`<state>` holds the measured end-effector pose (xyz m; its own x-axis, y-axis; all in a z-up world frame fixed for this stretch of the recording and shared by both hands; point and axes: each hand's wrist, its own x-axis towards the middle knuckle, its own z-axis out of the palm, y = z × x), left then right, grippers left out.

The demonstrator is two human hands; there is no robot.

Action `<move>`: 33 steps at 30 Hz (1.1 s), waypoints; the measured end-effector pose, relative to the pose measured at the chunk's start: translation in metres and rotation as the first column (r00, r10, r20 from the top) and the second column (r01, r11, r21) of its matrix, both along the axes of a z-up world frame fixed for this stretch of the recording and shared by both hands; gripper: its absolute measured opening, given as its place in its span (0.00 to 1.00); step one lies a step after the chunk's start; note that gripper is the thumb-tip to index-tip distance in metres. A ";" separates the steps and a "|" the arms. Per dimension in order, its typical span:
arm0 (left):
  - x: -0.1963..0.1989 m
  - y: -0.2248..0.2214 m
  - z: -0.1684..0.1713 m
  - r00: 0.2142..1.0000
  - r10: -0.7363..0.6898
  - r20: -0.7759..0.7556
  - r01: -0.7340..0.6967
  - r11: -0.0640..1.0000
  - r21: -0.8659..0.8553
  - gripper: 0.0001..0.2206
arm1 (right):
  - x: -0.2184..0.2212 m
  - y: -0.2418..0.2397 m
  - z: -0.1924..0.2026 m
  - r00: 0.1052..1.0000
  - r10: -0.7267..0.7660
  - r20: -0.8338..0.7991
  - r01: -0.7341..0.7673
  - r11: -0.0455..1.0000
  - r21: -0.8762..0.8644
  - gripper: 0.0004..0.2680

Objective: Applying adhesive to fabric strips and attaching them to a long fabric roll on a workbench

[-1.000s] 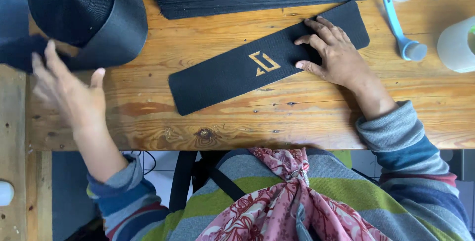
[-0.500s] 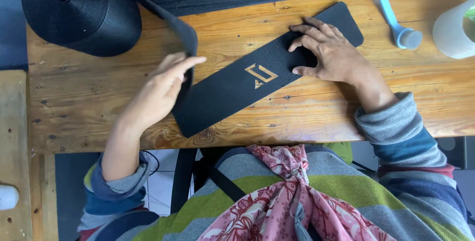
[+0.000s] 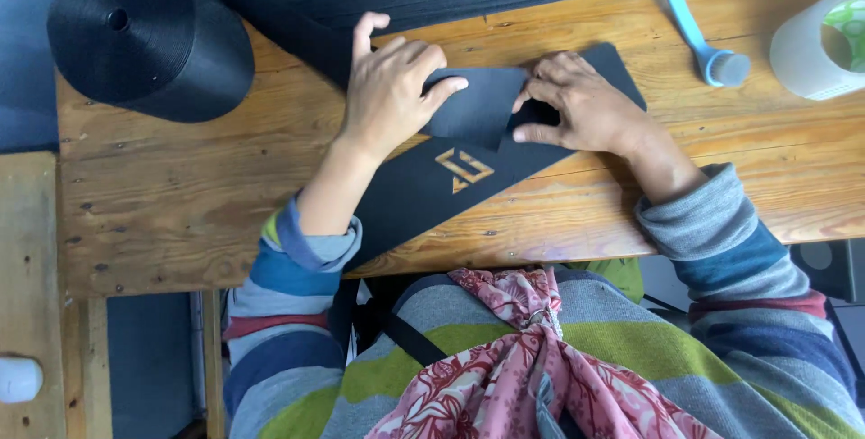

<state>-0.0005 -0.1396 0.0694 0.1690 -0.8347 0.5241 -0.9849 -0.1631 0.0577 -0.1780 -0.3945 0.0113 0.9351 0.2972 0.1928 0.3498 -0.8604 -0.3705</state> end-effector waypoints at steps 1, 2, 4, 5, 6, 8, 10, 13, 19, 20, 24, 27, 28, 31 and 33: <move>-0.001 -0.003 -0.003 1.000 0.008 -0.005 -0.008 0.999 -0.032 0.19 | 0.001 -0.001 -0.001 0.997 -0.060 0.055 0.058 0.998 0.032 0.14; -0.002 -0.007 -0.006 1.000 0.015 -0.011 -0.016 0.998 -0.062 0.19 | 0.002 -0.002 -0.003 0.987 -0.122 0.108 0.115 0.991 0.068 0.13; -0.001 -0.004 -0.011 1.000 0.012 -0.012 -0.013 0.994 -0.109 0.18 | 0.005 -0.003 0.002 0.970 -0.216 0.109 0.205 0.973 0.105 0.10; 0.000 -0.002 -0.014 1.000 0.016 -0.011 -0.018 0.988 -0.152 0.18 | 0.007 -0.003 0.004 0.947 -0.301 0.108 0.285 0.947 0.146 0.08; 0.001 0.000 -0.015 1.000 0.014 -0.016 -0.016 0.988 -0.152 0.18 | 0.011 -0.005 0.003 0.947 -0.304 0.104 0.288 0.947 0.144 0.08; 0.002 0.007 -0.016 0.999 -0.001 -0.039 -0.009 0.968 -0.252 0.17 | 0.021 -0.006 -0.001 0.907 -0.396 0.145 0.389 0.918 0.073 0.07; 0.003 0.009 -0.013 0.999 -0.017 -0.044 0.004 0.961 -0.275 0.18 | 0.038 -0.008 -0.012 0.907 -0.362 0.213 0.375 0.927 -0.022 0.08; 0.005 0.010 -0.012 0.997 -0.067 -0.036 0.052 0.948 -0.314 0.18 | 0.061 -0.005 -0.020 0.888 -0.330 0.319 0.393 0.906 -0.155 0.10; 0.005 0.014 -0.009 0.989 -0.145 -0.027 0.127 0.930 -0.345 0.20 | 0.075 0.000 -0.025 0.852 -0.300 0.429 0.428 0.872 -0.239 0.10; 0.005 0.015 -0.010 0.986 -0.166 -0.036 0.143 0.926 -0.349 0.19 | 0.074 -0.002 -0.026 0.848 -0.295 0.441 0.437 0.860 -0.265 0.09; 0.007 0.016 -0.012 0.982 -0.181 -0.045 0.155 0.929 -0.337 0.19 | 0.064 -0.001 -0.025 0.860 -0.319 0.398 0.433 0.870 -0.237 0.06; 0.008 0.016 -0.014 0.980 -0.194 -0.046 0.165 0.919 -0.358 0.19 | 0.047 0.001 -0.017 0.890 -0.398 0.223 0.414 0.910 -0.027 0.09; 0.009 0.017 -0.015 0.980 -0.193 -0.047 0.164 0.920 -0.355 0.19 | 0.044 -0.001 -0.022 0.874 -0.434 0.217 0.467 0.875 -0.131 0.09; 0.008 0.021 -0.014 0.983 -0.183 -0.032 0.162 0.928 -0.335 0.19 | 0.035 0.007 -0.023 0.846 -0.489 0.211 0.530 0.814 -0.239 0.10; 0.005 0.025 -0.009 0.983 -0.183 -0.009 0.171 0.931 -0.321 0.21 | 0.026 0.017 -0.020 0.829 -0.516 0.214 0.557 0.793 -0.246 0.09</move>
